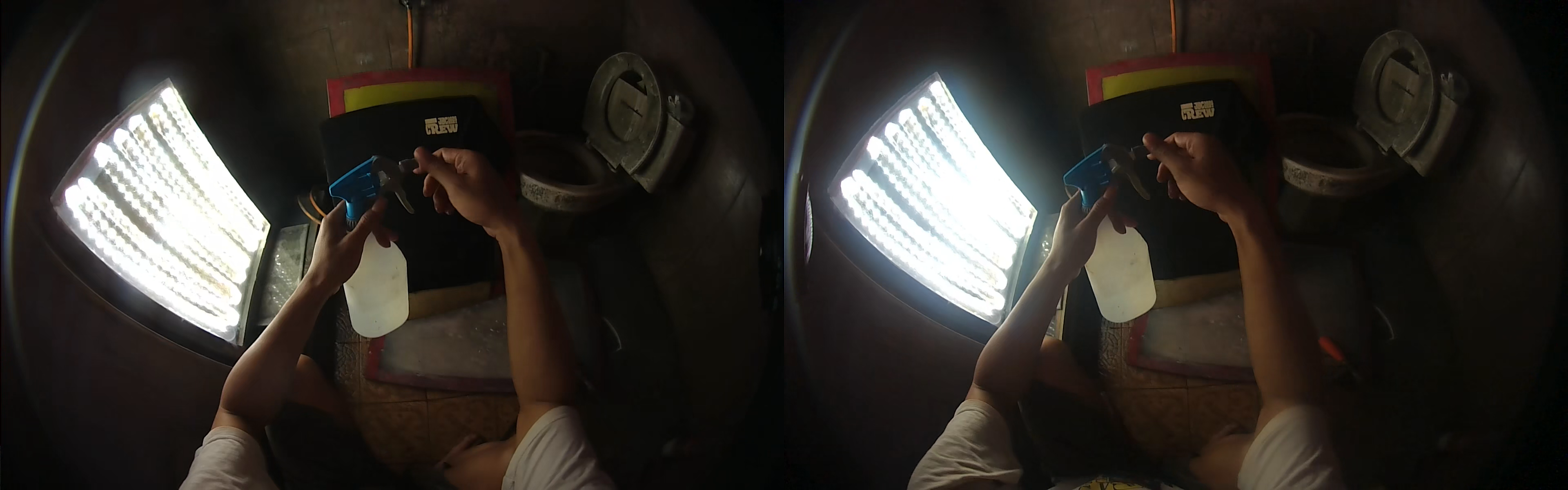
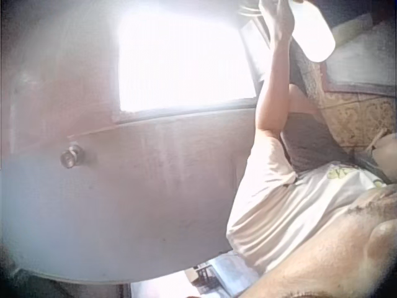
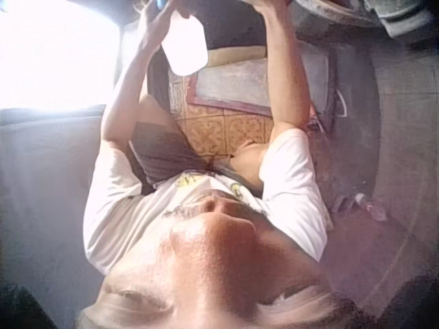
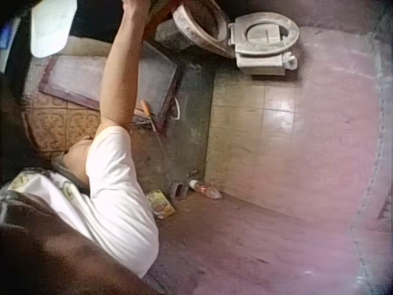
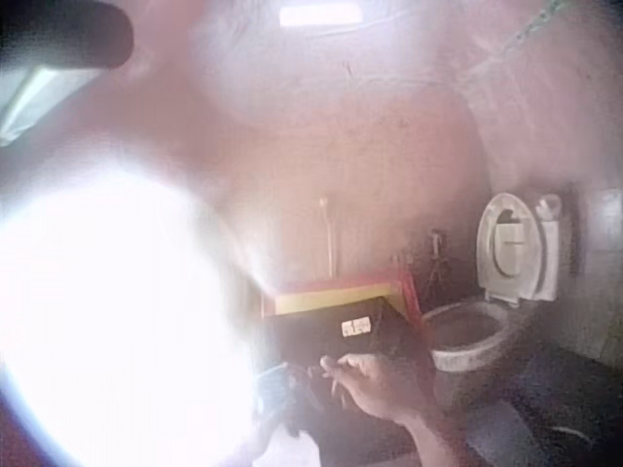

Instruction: The person sprays a cleaning solution onto a screen-printed garment, disassembles the spray nozzle to clear a clog, and kemudian scrubs a specific area of the print with a block.

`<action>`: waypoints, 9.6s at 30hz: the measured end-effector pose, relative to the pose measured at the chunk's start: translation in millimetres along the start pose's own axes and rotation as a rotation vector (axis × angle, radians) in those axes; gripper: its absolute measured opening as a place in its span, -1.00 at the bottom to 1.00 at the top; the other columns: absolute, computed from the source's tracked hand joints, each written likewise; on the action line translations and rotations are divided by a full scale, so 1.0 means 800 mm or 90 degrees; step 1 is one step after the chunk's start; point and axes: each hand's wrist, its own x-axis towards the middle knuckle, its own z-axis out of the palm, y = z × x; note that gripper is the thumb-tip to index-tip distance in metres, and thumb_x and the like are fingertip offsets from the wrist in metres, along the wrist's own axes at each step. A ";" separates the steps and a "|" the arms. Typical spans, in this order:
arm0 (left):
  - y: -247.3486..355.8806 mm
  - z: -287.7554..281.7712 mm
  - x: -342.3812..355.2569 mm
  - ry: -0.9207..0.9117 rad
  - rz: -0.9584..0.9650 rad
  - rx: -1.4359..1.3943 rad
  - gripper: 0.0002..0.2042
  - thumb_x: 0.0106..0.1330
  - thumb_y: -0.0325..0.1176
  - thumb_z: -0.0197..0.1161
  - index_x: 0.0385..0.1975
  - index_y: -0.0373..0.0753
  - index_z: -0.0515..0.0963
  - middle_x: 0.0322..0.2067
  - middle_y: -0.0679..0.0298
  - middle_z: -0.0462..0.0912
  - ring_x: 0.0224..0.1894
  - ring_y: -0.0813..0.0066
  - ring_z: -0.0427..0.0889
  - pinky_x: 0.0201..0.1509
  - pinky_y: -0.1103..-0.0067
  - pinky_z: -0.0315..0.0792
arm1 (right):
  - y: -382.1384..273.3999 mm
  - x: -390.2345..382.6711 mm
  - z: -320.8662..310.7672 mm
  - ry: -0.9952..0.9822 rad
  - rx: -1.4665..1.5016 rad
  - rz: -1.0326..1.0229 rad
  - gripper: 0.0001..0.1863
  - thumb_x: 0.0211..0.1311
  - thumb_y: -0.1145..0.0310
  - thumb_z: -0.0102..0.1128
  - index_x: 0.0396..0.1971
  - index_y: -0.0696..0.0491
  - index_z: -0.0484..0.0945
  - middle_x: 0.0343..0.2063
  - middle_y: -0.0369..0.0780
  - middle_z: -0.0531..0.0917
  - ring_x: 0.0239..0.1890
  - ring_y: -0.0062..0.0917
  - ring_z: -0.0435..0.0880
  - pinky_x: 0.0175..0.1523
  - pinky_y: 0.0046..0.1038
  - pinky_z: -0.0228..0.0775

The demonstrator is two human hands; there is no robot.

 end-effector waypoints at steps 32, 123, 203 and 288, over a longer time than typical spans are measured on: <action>-0.042 0.044 0.010 0.120 0.092 0.206 -0.35 0.28 -0.48 0.30 0.19 -0.46 -0.02 -0.19 -0.12 0.64 -0.12 0.10 0.74 -0.11 0.34 0.62 | 0.044 0.015 0.131 0.204 -0.179 -0.120 -0.59 0.37 0.16 0.26 -0.02 0.21 0.52 -0.32 -0.07 0.68 -0.24 -0.31 0.74 -0.08 -0.26 0.55; -0.174 0.151 0.116 -0.019 -0.081 0.048 0.32 -0.30 0.07 0.70 0.41 -0.45 -0.04 0.26 -0.16 0.32 0.30 -0.04 0.44 0.37 0.22 0.39 | 0.135 0.183 -0.021 0.333 -0.039 0.120 -0.25 0.58 0.04 -0.02 0.53 0.11 -0.05 -0.22 -0.01 0.74 -0.32 -0.39 0.80 -0.26 -0.39 0.61; -0.222 0.049 -0.094 -0.229 0.085 0.380 0.15 -0.26 -0.21 0.65 0.44 -0.21 0.11 0.26 -0.01 0.33 0.32 -0.06 0.34 0.46 0.09 0.32 | 0.087 -0.130 -0.052 -0.281 -0.245 0.377 -0.38 0.46 0.09 0.24 0.29 0.25 0.40 0.02 -0.03 0.70 -0.11 -0.50 0.75 -0.05 -0.53 0.58; -0.339 0.082 -0.222 -0.376 0.122 0.062 0.13 -0.32 -0.21 0.68 0.38 -0.33 0.17 0.21 -0.02 0.42 0.25 -0.02 0.42 0.38 0.19 0.32 | 0.104 -0.258 0.117 -0.499 -1.055 -0.327 -0.83 0.14 0.40 0.26 -0.32 0.18 0.66 -0.40 -0.09 0.72 -0.21 -0.29 0.74 0.20 -0.05 0.52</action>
